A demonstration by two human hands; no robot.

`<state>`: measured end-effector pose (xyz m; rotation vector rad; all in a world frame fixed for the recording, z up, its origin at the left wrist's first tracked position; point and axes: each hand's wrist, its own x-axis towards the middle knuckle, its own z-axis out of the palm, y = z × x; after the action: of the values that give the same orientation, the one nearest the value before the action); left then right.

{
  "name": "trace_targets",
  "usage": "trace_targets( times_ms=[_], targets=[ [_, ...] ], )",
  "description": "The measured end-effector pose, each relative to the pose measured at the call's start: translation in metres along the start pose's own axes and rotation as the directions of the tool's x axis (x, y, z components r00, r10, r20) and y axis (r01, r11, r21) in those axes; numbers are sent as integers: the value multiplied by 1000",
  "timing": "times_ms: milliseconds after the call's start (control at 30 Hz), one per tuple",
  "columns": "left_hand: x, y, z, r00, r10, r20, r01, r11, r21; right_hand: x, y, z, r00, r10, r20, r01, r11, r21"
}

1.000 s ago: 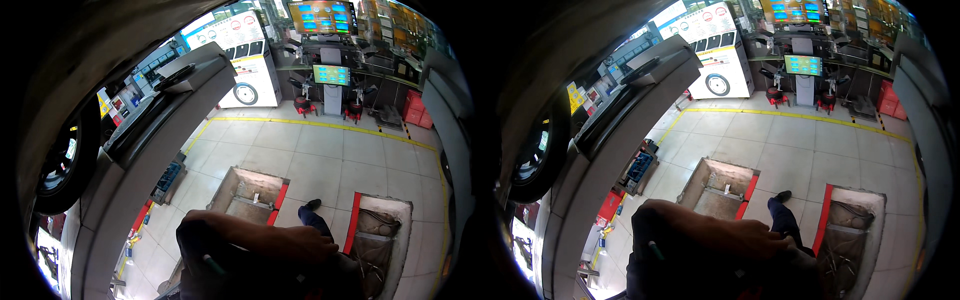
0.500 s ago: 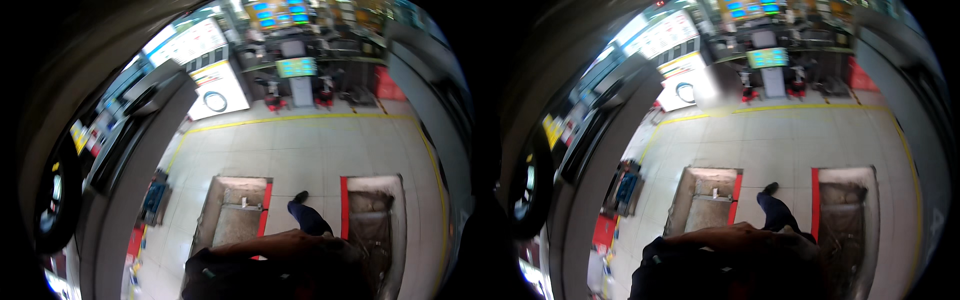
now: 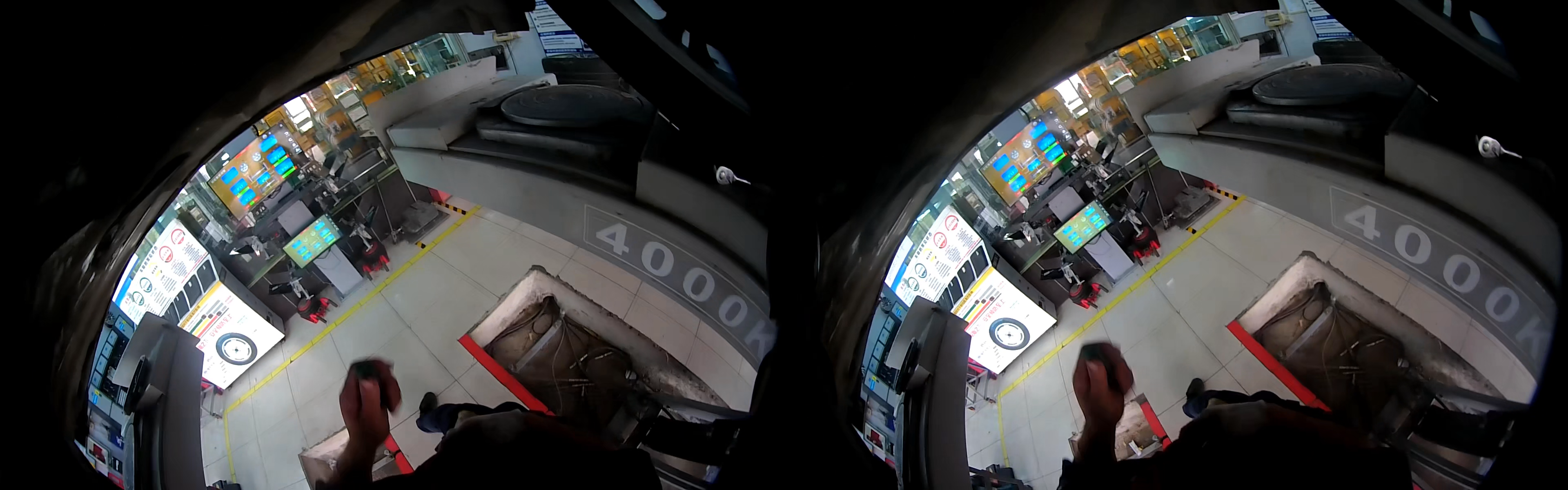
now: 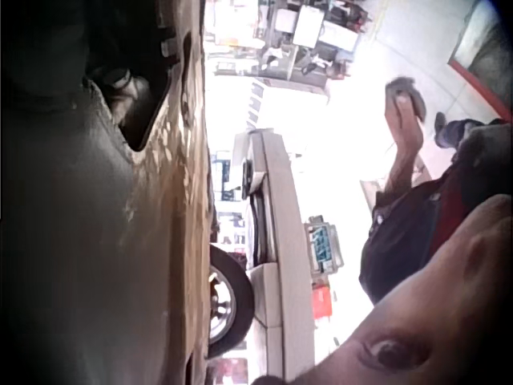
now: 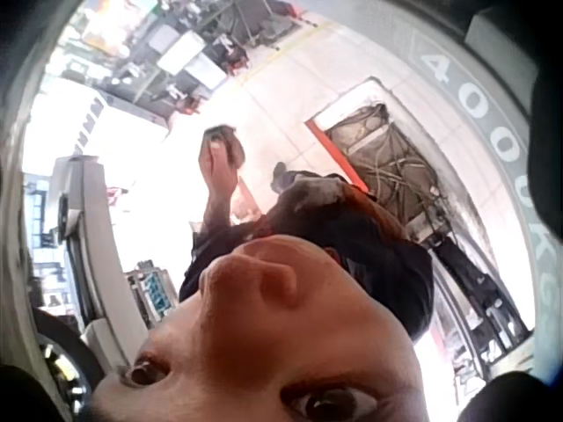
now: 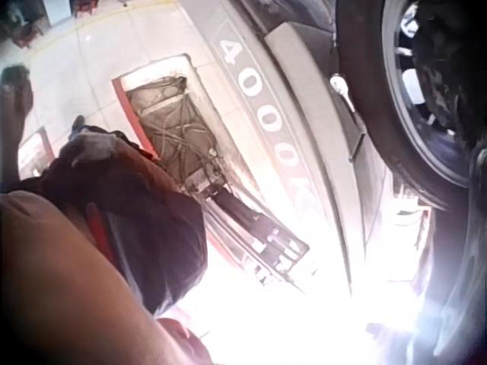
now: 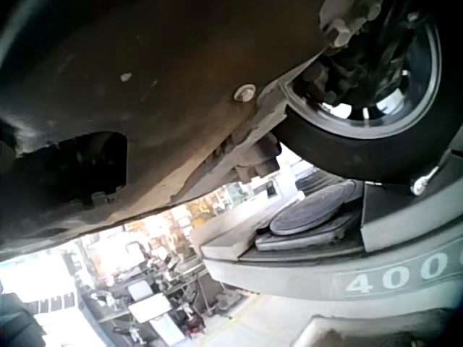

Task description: The person removes several bolts from the undercarriage of a car using a ratchet and socket. They then use a flashlight and a screwdriver to pry and remove plastic fasteners from the vehicle's underbody panels.

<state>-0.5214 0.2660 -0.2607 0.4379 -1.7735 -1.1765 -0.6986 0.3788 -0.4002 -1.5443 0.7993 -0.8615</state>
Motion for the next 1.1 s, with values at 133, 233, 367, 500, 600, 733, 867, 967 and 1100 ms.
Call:
trace_targets(
  times_ms=[133,233,367,500,600,733,867,967,1100],
  targets=[
    [85,36,24,959,242,148,-181,923,-338,-6,-1,-4,1000,-4,2,4,1000,-6],
    [121,84,46,900,430,75,-378,853,-360,-2,2,-4,999,11,38,-10,1000,-14],
    [161,129,61,838,523,158,-393,778,-491,1,0,-4,999,31,23,-30,999,-41],
    [176,155,64,777,568,273,-181,617,-766,4,-1,0,998,52,29,-50,997,-60],
    [184,160,66,738,564,372,-38,584,-811,4,-1,1,997,68,23,-66,995,-68],
    [187,156,67,725,529,441,113,540,-834,3,-3,3,994,105,4,-104,992,-71],
    [183,163,76,759,504,413,151,480,-864,9,-3,4,991,132,4,-131,989,-75],
    [184,166,80,756,491,434,195,464,-864,8,-5,4,990,140,-5,-140,987,-83],
    [185,163,80,778,477,409,184,449,-874,12,-5,3,989,146,7,-145,985,-89]
  ],
)
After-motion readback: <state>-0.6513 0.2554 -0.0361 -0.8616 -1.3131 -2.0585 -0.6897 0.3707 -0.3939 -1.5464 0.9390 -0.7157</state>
